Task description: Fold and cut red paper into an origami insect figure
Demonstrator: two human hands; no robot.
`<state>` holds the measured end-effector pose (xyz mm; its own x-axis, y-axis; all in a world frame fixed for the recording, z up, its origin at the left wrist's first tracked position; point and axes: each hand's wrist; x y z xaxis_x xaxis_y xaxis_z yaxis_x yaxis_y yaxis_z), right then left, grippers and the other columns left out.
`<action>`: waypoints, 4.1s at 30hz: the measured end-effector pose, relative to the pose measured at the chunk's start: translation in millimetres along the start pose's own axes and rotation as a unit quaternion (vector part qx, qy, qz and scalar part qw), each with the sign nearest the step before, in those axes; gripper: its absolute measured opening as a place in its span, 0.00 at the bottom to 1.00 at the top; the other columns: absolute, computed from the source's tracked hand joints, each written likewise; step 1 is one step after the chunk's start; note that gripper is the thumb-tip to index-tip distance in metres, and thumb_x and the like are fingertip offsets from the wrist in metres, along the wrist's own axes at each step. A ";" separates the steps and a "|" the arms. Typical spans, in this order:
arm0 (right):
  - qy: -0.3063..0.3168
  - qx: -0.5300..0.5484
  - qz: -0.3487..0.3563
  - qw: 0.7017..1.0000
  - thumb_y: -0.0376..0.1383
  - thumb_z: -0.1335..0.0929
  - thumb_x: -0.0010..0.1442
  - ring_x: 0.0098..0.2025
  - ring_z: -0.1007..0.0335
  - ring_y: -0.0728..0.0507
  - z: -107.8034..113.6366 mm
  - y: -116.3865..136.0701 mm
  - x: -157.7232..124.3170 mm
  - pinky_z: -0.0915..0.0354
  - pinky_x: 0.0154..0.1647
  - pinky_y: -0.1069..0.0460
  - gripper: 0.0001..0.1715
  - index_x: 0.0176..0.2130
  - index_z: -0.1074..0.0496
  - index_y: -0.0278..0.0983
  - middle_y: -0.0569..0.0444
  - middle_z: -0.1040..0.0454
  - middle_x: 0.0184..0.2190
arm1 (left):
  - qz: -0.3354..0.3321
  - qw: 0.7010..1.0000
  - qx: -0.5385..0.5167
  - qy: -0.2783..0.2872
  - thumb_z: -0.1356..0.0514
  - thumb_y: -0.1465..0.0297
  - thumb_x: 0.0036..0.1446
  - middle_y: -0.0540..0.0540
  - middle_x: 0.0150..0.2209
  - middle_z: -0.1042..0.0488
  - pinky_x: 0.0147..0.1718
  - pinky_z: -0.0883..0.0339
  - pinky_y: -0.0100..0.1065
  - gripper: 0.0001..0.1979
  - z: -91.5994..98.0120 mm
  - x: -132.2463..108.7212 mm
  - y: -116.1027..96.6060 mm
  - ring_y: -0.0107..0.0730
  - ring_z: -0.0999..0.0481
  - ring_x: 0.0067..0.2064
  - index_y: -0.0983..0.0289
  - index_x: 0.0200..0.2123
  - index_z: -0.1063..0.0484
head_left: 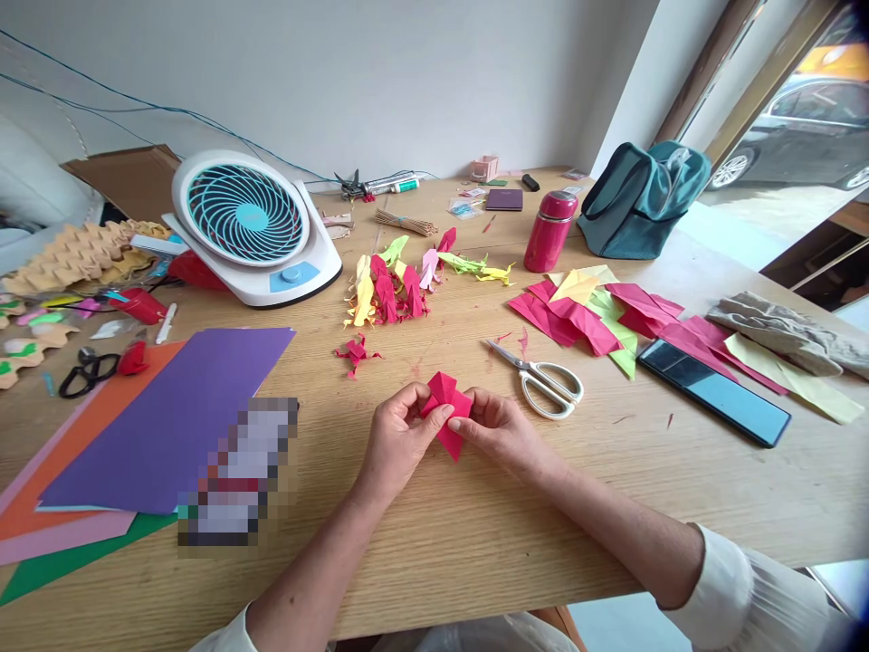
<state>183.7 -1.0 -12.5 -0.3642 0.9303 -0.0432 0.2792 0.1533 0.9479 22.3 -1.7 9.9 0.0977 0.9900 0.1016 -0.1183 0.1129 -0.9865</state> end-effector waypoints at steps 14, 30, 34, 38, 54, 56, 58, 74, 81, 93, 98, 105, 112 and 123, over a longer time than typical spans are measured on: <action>0.015 -0.125 0.058 0.990 0.53 0.25 0.55 0.31 0.34 0.47 1.4 -3.1 -4.8 0.36 0.33 0.52 0.23 0.31 0.26 0.36 0.56 0.28 0.27 | -0.066 0.997 0.025 0.026 0.32 0.67 0.55 0.49 0.28 0.30 0.36 0.36 0.29 0.10 8.1 2.0 1.8 0.28 0.31 0.33 0.64 0.27 0.27; 0.061 -0.291 0.079 0.952 0.57 0.32 0.61 0.26 0.40 0.48 7.6 0.0 -5.0 0.43 0.27 0.53 0.28 0.28 0.24 0.36 0.57 0.32 0.21 | -0.065 0.998 -0.014 0.012 0.32 0.62 0.55 0.51 0.30 0.29 0.38 0.34 0.30 0.12 8.5 0.0 -4.8 0.30 0.30 0.35 0.64 0.28 0.26; 0.095 -0.348 0.064 0.931 0.55 0.33 0.64 0.23 0.41 0.50 11.0 -0.2 -5.9 0.46 0.25 0.54 0.29 0.26 0.26 0.35 0.57 0.30 0.22 | 0.020 0.997 -0.065 -0.027 0.30 0.59 0.50 0.48 0.26 0.31 0.34 0.37 0.29 0.16 6.7 1.6 -0.9 0.27 0.34 0.30 0.65 0.26 0.29; 0.122 -0.372 0.048 0.919 0.54 0.34 0.66 0.23 0.35 0.49 13.7 0.1 -6.9 0.43 0.25 0.54 0.29 0.27 0.25 0.35 0.54 0.26 0.22 | 0.059 0.993 -0.092 -0.047 0.29 0.57 0.48 0.47 0.24 0.34 0.31 0.42 0.28 0.19 5.3 2.0 1.0 0.25 0.38 0.29 0.65 0.24 0.31; 0.125 -0.373 0.019 0.919 0.59 0.38 0.67 0.18 0.39 0.50 20.9 19.4 -9.7 0.45 0.22 0.53 0.37 0.21 0.29 0.35 0.55 0.31 0.16 | 0.115 0.981 -0.153 -0.032 0.26 0.57 0.40 0.46 0.22 0.32 0.32 0.42 0.29 0.21 11.0 4.4 -5.2 0.25 0.36 0.28 0.66 0.22 0.29; 0.071 -0.368 0.043 0.926 0.58 0.39 0.68 0.20 0.39 0.50 24.4 20.3 -7.5 0.45 0.24 0.53 0.37 0.21 0.30 0.36 0.55 0.31 0.18 | 0.124 0.982 -0.142 -0.017 0.25 0.56 0.39 0.46 0.21 0.33 0.31 0.43 0.29 0.22 11.5 4.5 -3.3 0.24 0.37 0.27 0.66 0.21 0.30; 0.020 -0.346 0.061 0.936 0.57 0.40 0.68 0.23 0.37 0.49 26.3 20.5 -4.4 0.42 0.27 0.52 0.35 0.22 0.30 0.36 0.54 0.30 0.20 | 0.137 0.982 -0.131 0.016 0.26 0.55 0.39 0.47 0.22 0.32 0.31 0.43 0.29 0.22 10.4 3.3 -1.4 0.24 0.37 0.27 0.66 0.21 0.29; -0.011 -0.156 0.019 0.988 0.57 0.26 0.54 0.28 0.37 0.48 12.3 11.8 -1.6 0.41 0.30 0.52 0.27 0.30 0.30 0.37 0.56 0.28 0.26 | 0.148 0.984 -0.002 0.103 0.27 0.51 0.40 0.45 0.19 0.37 0.24 0.52 0.27 0.25 3.4 -2.3 3.9 0.23 0.41 0.23 0.66 0.18 0.32; -0.032 -0.121 0.008 0.992 0.57 0.23 0.49 0.26 0.42 0.50 15.9 7.5 3.4 0.46 0.28 0.53 0.29 0.27 0.30 0.36 0.59 0.31 0.23 | 0.140 0.983 -0.042 0.114 0.28 0.52 0.43 0.49 0.24 0.27 0.29 0.42 0.29 0.22 2.7 -1.9 4.6 0.27 0.33 0.27 0.66 0.26 0.23; 0.012 -0.068 -0.002 0.998 0.51 0.21 0.48 0.33 0.32 0.48 12.7 8.1 2.4 0.38 0.37 0.52 0.25 0.34 0.27 0.36 0.56 0.25 0.30 | 0.147 0.988 -0.024 0.051 0.28 0.50 0.43 0.49 0.23 0.31 0.27 0.48 0.28 0.25 2.2 -1.8 2.8 0.25 0.37 0.27 0.69 0.27 0.22; -0.005 -0.061 -0.006 0.998 0.51 0.22 0.50 0.32 0.33 0.48 12.0 8.6 1.8 0.38 0.36 0.52 0.24 0.32 0.27 0.36 0.57 0.26 0.28 | 0.162 0.982 -0.049 0.079 0.28 0.51 0.43 0.50 0.26 0.28 0.31 0.44 0.29 0.25 4.3 0.1 2.7 0.27 0.35 0.30 0.69 0.30 0.21; -0.020 -0.040 0.002 0.999 0.51 0.22 0.50 0.31 0.33 0.48 10.5 9.8 0.6 0.38 0.36 0.52 0.22 0.31 0.27 0.37 0.57 0.25 0.28 | 0.149 0.978 -0.092 0.110 0.28 0.54 0.45 0.51 0.30 0.24 0.36 0.39 0.30 0.22 6.9 1.0 2.6 0.29 0.31 0.33 0.69 0.33 0.20; -0.004 -0.038 0.013 0.999 0.52 0.22 0.50 0.31 0.32 0.48 10.1 8.6 0.6 0.36 0.36 0.51 0.23 0.32 0.26 0.37 0.56 0.24 0.28 | 0.133 0.983 -0.083 0.099 0.29 0.58 0.46 0.49 0.27 0.28 0.33 0.42 0.28 0.18 5.6 0.6 1.1 0.27 0.33 0.31 0.68 0.30 0.22; -0.022 -0.037 0.031 0.999 0.48 0.20 0.49 0.31 0.34 0.49 10.5 6.7 0.9 0.37 0.34 0.53 0.21 0.31 0.26 0.36 0.57 0.26 0.27 | 0.102 0.987 -0.072 0.106 0.29 0.56 0.48 0.50 0.28 0.27 0.33 0.40 0.28 0.19 3.8 0.2 1.7 0.29 0.32 0.32 0.68 0.33 0.22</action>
<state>194.6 4.3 -9.5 -0.3090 0.9511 0.0034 0.2322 0.0720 0.9700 18.3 -1.0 8.7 0.2931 0.9492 -0.1146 -0.0170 -0.1147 -0.9933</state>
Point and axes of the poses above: each hand's wrist, its own x-axis towards the middle knuckle, its own z-axis out of the back of the hand, y = z × x
